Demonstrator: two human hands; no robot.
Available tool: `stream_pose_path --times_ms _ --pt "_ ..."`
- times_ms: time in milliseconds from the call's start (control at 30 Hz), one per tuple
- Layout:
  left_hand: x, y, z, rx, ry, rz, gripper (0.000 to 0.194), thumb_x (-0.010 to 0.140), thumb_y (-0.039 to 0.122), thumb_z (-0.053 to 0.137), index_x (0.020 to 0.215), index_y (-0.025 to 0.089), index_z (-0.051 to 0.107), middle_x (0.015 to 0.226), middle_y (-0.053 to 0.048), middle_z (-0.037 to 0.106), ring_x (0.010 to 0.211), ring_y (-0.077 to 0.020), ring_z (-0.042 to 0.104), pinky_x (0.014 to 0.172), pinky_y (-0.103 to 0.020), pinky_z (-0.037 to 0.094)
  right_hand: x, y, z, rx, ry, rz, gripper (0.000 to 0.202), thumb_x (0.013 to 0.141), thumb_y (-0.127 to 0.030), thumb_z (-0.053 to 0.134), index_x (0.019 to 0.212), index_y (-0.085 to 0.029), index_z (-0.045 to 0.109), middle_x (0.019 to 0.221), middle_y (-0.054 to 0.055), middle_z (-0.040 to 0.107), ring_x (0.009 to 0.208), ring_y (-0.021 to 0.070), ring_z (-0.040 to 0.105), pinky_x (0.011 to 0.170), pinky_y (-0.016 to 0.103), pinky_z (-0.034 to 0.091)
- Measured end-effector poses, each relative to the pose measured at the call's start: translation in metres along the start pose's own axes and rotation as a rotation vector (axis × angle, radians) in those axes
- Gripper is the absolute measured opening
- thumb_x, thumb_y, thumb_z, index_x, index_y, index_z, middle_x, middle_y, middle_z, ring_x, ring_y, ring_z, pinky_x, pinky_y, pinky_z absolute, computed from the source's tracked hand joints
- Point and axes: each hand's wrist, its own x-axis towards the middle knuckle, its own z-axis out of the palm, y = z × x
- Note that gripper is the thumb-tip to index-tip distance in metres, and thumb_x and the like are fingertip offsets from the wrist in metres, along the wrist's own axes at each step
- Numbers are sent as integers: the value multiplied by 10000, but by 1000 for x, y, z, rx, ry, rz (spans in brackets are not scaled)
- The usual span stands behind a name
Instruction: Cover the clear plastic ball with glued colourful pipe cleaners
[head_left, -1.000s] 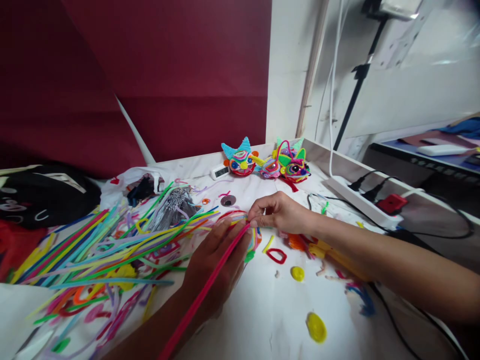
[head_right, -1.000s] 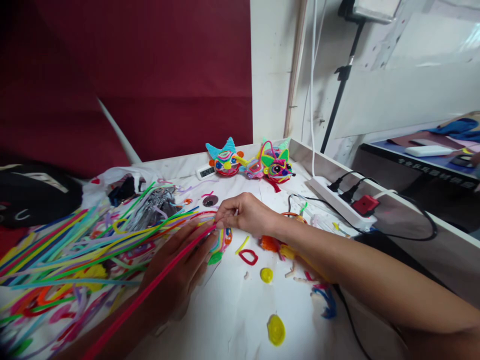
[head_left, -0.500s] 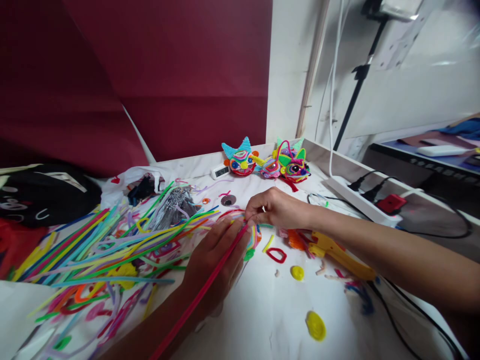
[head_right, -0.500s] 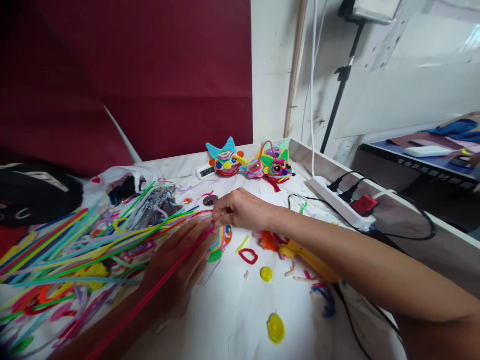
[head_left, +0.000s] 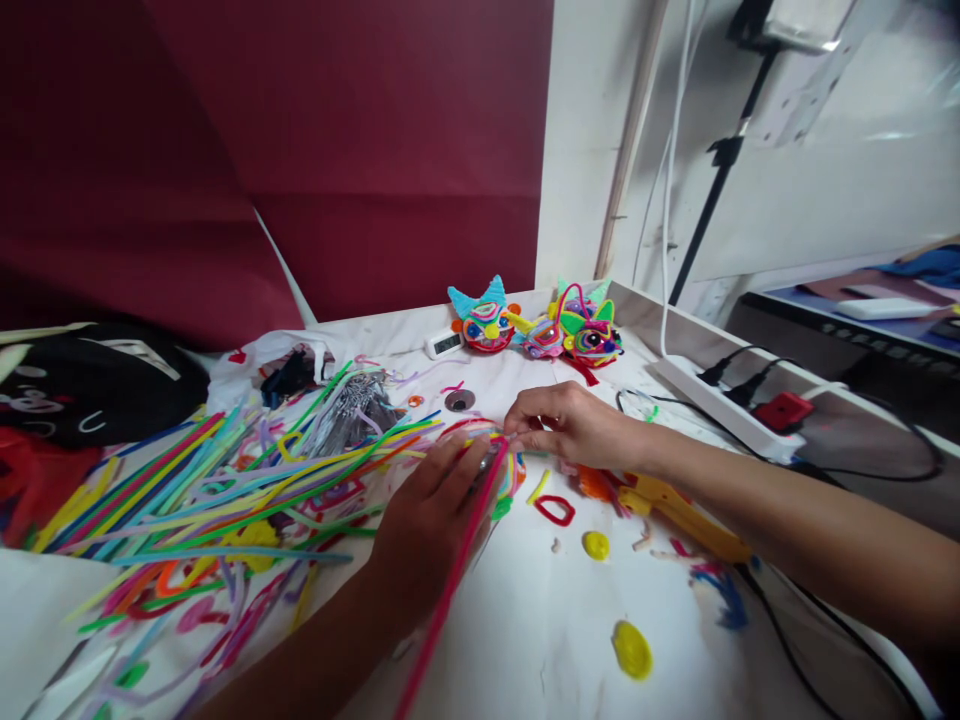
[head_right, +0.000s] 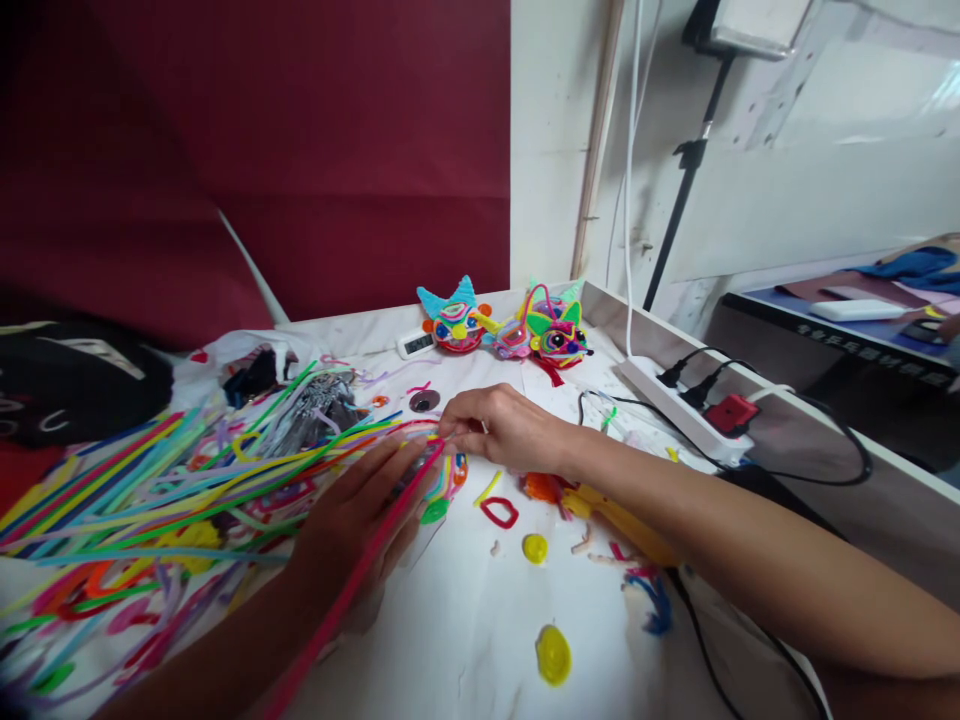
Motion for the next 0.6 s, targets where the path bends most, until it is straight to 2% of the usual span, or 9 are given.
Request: stream_pose_path --times_ms 133,267,367,467,600 --pt "-3 1 2 15 -31 -10 325 923 123 526 1225 65 631 1297 -177 642 1259 -300 558 1054 -449 527 -12 -7 0 102 44 123 95 888 -225 638 867 -148 689 729 4 650 643 102 567 609 205 431" --pt "-7 1 6 1 1 -19 373 916 113 533 1281 82 608 1296 -164 647 1271 -289 551 1066 -451 512 -23 -16 6 120 75 205 86 877 -165 597 855 -162 680 674 -24 632 574 85 530 563 194 411" --pt "-10 1 7 -1 -14 -12 384 907 103 544 1285 72 608 1317 -171 636 1280 -307 540 1076 -472 499 -30 -20 14 -41 113 151 123 863 -118 575 888 -164 686 756 5 666 626 101 560 604 212 429" --pt "-12 2 7 -2 -34 -9 369 915 124 546 1270 52 615 1336 -194 618 1297 -339 517 1079 -505 488 -30 -20 21 -208 139 75 139 912 -161 558 938 -148 694 856 61 684 734 144 606 682 256 455" --pt "-12 2 9 -5 -13 -12 371 907 109 557 1271 66 618 1325 -185 626 1299 -325 520 1085 -496 484 -21 -14 23 -148 138 115 121 915 -162 586 933 -150 705 853 58 698 728 141 619 677 249 457"
